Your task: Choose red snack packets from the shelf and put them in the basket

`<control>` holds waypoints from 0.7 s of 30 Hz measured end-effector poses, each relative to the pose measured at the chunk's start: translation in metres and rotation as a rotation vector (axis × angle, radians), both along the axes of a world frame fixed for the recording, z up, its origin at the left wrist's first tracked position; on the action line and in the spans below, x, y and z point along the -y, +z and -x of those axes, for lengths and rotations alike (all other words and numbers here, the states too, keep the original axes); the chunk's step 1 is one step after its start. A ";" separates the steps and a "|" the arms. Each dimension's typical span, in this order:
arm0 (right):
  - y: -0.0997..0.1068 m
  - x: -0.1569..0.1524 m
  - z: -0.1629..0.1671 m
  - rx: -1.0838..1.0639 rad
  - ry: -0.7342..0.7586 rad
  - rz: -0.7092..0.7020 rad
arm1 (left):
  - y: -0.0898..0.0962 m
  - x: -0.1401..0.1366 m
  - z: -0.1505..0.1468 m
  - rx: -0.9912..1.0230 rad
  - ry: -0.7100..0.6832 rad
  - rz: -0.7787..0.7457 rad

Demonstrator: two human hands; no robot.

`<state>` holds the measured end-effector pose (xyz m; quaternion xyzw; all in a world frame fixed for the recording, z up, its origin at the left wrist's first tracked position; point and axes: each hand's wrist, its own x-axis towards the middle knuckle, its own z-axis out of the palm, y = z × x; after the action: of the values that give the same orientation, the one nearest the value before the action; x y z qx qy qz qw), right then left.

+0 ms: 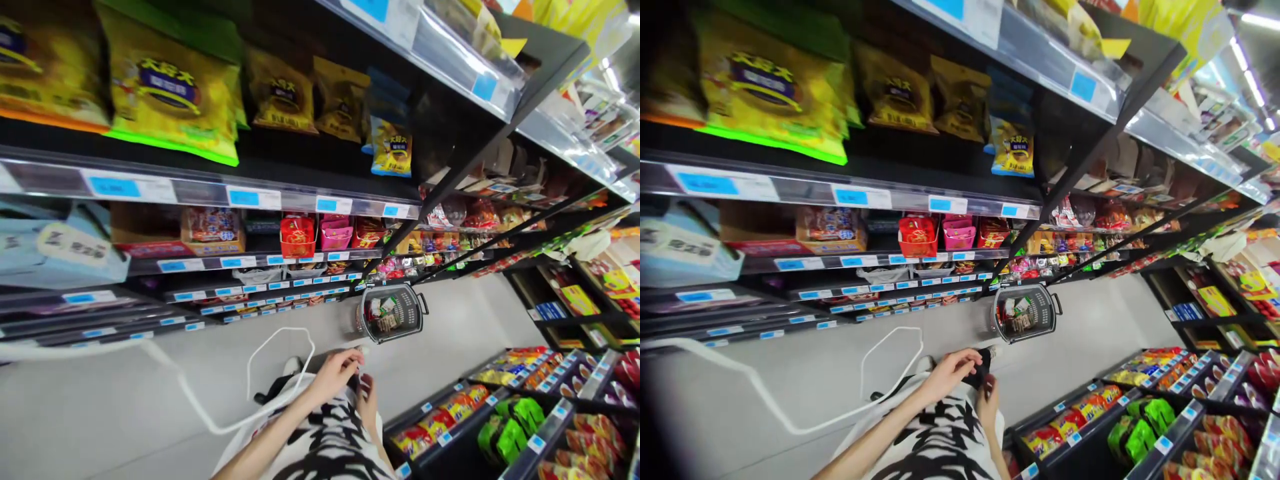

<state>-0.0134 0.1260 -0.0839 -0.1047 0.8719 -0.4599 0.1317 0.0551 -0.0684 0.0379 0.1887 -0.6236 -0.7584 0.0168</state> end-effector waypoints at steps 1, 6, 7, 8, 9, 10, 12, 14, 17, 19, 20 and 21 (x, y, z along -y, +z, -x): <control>-0.011 -0.017 -0.005 0.022 -0.090 -0.012 | -0.002 -0.005 0.004 0.007 -0.033 0.008; -0.034 -0.054 0.039 0.051 -0.314 0.003 | -0.008 -0.037 0.018 0.014 -0.227 0.094; -0.038 -0.054 0.051 0.062 -0.336 0.018 | -0.008 -0.044 0.019 0.018 -0.266 0.111; -0.042 -0.054 0.061 0.076 -0.352 0.035 | -0.007 -0.050 0.020 0.027 -0.307 0.125; -0.047 -0.053 0.068 0.093 -0.359 0.053 | -0.006 -0.055 0.021 0.040 -0.344 0.137; -0.051 -0.051 0.072 0.114 -0.357 0.072 | -0.005 -0.060 0.023 0.055 -0.371 0.148; -0.059 -0.046 0.072 0.159 -0.325 0.104 | -0.004 -0.069 0.029 0.089 -0.391 0.153; -0.066 -0.046 0.066 0.200 -0.271 0.125 | -0.006 -0.076 0.038 0.121 -0.369 0.134; -0.073 -0.056 0.060 0.249 -0.202 0.138 | -0.012 -0.086 0.060 0.176 -0.321 0.117; -0.076 -0.071 0.066 0.283 -0.177 0.131 | -0.019 -0.095 0.078 0.213 -0.299 0.110; -0.078 -0.080 0.073 0.300 -0.173 0.120 | -0.023 -0.100 0.089 0.234 -0.289 0.092; -0.080 -0.091 0.082 0.315 -0.173 0.106 | -0.027 -0.106 0.100 0.256 -0.274 0.067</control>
<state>-0.0954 0.2169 -0.1637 0.0373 0.8207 -0.5257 0.2208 -0.0450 0.0377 0.0104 0.1961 -0.6656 -0.7021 -0.1598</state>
